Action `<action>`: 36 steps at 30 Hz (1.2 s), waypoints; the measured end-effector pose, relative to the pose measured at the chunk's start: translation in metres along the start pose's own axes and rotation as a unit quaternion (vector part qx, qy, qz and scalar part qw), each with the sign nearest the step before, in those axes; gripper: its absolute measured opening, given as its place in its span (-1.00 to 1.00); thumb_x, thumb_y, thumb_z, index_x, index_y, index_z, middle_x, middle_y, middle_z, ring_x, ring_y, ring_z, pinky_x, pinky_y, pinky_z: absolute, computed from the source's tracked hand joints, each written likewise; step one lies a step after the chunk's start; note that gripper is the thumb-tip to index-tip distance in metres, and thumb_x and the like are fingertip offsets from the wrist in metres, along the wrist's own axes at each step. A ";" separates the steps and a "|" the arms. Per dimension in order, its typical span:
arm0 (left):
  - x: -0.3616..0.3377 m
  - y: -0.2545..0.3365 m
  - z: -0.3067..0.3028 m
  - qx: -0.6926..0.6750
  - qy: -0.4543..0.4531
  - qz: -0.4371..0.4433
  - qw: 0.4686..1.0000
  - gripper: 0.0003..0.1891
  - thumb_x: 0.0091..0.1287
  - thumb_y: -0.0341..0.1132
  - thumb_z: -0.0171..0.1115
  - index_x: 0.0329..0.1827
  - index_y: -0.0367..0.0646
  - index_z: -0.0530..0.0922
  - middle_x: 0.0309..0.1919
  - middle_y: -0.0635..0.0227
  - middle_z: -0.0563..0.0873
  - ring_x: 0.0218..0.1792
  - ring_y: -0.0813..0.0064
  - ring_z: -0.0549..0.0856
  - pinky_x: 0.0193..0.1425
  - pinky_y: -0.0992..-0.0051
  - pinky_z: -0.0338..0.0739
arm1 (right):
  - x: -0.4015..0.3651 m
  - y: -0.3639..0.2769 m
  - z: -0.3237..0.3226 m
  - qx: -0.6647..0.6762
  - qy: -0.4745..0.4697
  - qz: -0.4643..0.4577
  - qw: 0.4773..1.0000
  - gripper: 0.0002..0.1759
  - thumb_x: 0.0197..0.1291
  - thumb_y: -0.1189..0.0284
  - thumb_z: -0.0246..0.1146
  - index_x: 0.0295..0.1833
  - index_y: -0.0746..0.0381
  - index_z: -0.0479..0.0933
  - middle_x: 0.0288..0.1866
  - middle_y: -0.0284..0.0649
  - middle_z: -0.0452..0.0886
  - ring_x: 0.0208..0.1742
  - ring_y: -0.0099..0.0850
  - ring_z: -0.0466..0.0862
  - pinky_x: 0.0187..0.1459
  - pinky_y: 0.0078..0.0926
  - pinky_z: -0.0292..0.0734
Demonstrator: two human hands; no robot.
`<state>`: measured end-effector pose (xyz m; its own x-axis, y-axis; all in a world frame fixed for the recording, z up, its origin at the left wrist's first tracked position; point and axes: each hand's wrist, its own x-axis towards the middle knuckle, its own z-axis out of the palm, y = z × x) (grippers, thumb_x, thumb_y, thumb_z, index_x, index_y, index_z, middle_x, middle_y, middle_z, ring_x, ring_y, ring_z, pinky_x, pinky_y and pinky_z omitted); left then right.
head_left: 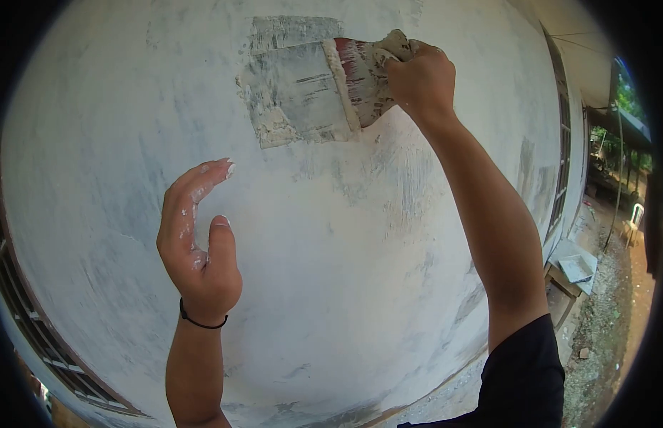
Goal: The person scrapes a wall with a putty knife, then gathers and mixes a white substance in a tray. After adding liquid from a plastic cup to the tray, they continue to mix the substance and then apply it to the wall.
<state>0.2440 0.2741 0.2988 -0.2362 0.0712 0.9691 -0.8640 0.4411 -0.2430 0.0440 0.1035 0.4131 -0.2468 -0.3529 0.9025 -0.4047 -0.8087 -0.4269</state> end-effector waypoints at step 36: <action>-0.018 0.005 -0.029 -0.011 0.012 -0.079 0.997 -0.50 -0.02 -0.49 -0.13 0.04 -0.29 0.53 -0.01 0.16 0.64 0.08 0.31 0.56 0.22 0.31 0.29 | -0.033 -0.053 0.013 0.075 -0.040 0.024 0.996 -0.83 -0.15 0.52 0.23 -0.42 0.41 0.58 -0.46 0.07 0.63 -0.39 -0.11 0.69 -0.28 -0.36 0.62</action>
<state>0.2568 0.3011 0.2818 -0.0876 0.0212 0.9959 -0.8798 0.4673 -0.0874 0.0846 0.1520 0.4068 -0.1886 -0.4250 0.8853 -0.2558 -0.8491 -0.4621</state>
